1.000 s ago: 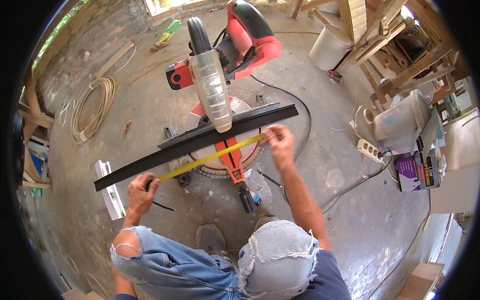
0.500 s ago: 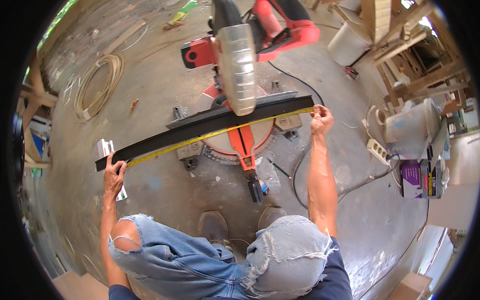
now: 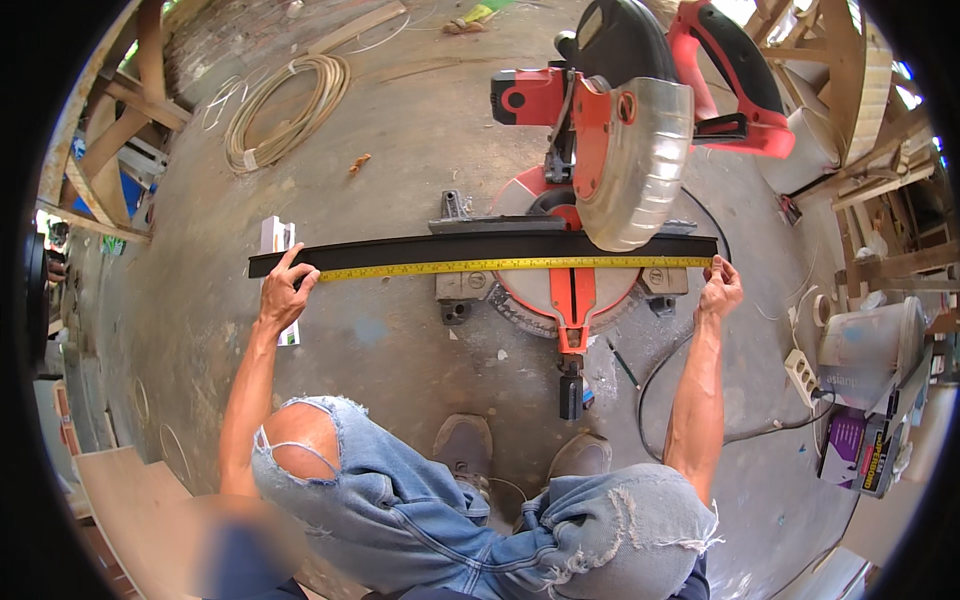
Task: The person measures a black metal trim piece with a tape measure, marks it with a pencil, and then cuts it using a miter saw.
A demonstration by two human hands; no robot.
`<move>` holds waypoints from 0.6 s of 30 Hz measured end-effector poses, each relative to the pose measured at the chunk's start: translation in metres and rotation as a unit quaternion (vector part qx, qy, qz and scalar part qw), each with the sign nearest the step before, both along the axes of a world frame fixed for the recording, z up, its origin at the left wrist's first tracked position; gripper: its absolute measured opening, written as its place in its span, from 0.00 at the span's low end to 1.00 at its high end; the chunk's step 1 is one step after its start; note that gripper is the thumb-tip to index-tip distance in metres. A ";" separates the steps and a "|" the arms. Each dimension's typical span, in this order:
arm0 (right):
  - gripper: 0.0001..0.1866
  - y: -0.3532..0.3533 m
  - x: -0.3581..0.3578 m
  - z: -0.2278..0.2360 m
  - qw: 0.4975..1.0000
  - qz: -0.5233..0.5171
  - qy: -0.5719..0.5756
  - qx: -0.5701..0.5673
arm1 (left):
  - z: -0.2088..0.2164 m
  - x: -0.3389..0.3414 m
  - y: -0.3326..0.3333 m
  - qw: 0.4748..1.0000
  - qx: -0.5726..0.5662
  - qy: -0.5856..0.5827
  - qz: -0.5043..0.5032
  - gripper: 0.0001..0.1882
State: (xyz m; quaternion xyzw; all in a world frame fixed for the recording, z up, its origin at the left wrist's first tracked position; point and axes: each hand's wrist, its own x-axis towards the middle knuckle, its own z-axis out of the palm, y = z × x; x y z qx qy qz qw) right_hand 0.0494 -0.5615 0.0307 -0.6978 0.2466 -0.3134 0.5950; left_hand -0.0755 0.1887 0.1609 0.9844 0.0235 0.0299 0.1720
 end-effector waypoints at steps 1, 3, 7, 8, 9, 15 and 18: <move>0.12 0.001 0.001 0.000 0.998 -0.009 0.021 0.064 | -0.001 0.000 0.002 1.000 0.000 -0.001 0.003 0.13; 0.15 0.003 0.002 -0.001 0.984 -0.003 0.061 0.167 | -0.001 0.000 0.004 1.000 -0.003 0.008 -0.009 0.13; 0.15 0.009 0.004 -0.001 0.967 0.046 0.052 0.243 | 0.003 0.000 0.006 1.000 -0.002 0.017 -0.010 0.13; 0.15 0.005 0.006 -0.004 0.968 0.047 0.052 0.243 | 0.001 0.002 0.006 1.000 -0.007 0.010 -0.016 0.13; 0.14 0.001 0.007 -0.007 0.967 0.060 0.013 0.249 | 0.000 0.003 0.006 1.000 -0.012 0.002 -0.022 0.13; 0.14 -0.015 0.015 -0.006 0.958 -0.020 0.040 0.282 | 0.002 -0.004 0.027 0.999 0.008 -0.052 0.009 0.13; 0.12 -0.033 0.009 -0.002 0.955 -0.013 0.036 0.295 | 0.007 -0.008 0.041 0.996 -0.025 -0.022 0.085 0.13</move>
